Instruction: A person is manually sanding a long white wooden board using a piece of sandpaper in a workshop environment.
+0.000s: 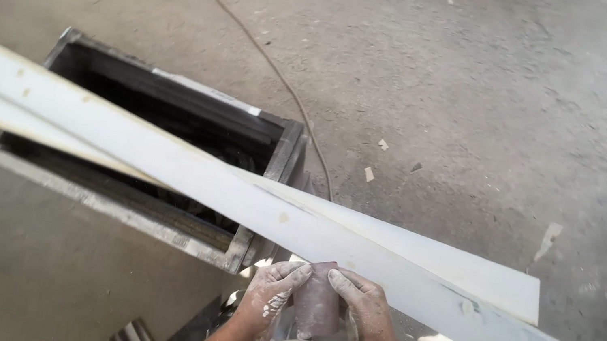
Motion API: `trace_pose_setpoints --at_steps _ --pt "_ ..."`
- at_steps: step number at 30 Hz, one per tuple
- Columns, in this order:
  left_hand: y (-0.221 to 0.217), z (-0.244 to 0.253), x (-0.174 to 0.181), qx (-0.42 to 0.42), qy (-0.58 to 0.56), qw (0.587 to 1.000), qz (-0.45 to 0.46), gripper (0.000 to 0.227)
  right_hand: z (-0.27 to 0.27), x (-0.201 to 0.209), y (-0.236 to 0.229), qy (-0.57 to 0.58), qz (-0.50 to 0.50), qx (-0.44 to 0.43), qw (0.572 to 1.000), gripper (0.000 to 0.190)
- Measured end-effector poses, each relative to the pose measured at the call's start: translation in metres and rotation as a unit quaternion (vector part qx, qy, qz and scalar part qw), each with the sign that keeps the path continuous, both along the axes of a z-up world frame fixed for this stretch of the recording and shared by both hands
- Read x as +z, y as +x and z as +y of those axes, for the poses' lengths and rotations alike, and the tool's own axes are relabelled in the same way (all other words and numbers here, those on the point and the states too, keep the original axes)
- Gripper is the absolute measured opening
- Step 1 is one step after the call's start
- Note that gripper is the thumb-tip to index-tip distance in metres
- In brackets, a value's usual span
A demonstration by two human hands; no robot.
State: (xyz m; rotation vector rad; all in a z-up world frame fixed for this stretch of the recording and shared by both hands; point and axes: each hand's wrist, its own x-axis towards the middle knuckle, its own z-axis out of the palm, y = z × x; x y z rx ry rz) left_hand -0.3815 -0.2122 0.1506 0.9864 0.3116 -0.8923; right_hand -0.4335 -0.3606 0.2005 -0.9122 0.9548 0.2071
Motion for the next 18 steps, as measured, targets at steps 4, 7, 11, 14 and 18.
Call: trace_pose_setpoints --at_steps 4,7,11,14,18 --pt "0.009 0.017 -0.040 0.108 0.100 0.987 -0.063 0.009 -0.015 -0.053 -0.004 -0.034 0.024 0.064 0.997 0.026" --pt "0.060 0.040 -0.059 0.069 0.311 0.908 -0.272 0.040 -0.049 -0.113 -0.019 -0.440 0.031 0.341 0.830 0.042" --pt "0.087 0.040 -0.134 -0.179 0.415 0.520 -0.725 0.025 -0.091 -0.171 -0.062 -0.522 0.105 0.452 0.716 0.072" --pt "0.049 0.035 -0.189 -0.273 0.329 0.449 -0.785 0.034 -0.081 -0.167 -0.071 -0.489 0.182 0.485 0.702 0.073" --pt "0.077 0.067 -0.184 -0.360 0.292 0.463 -0.756 0.054 -0.065 -0.162 -0.055 -0.454 0.205 0.408 0.765 0.068"
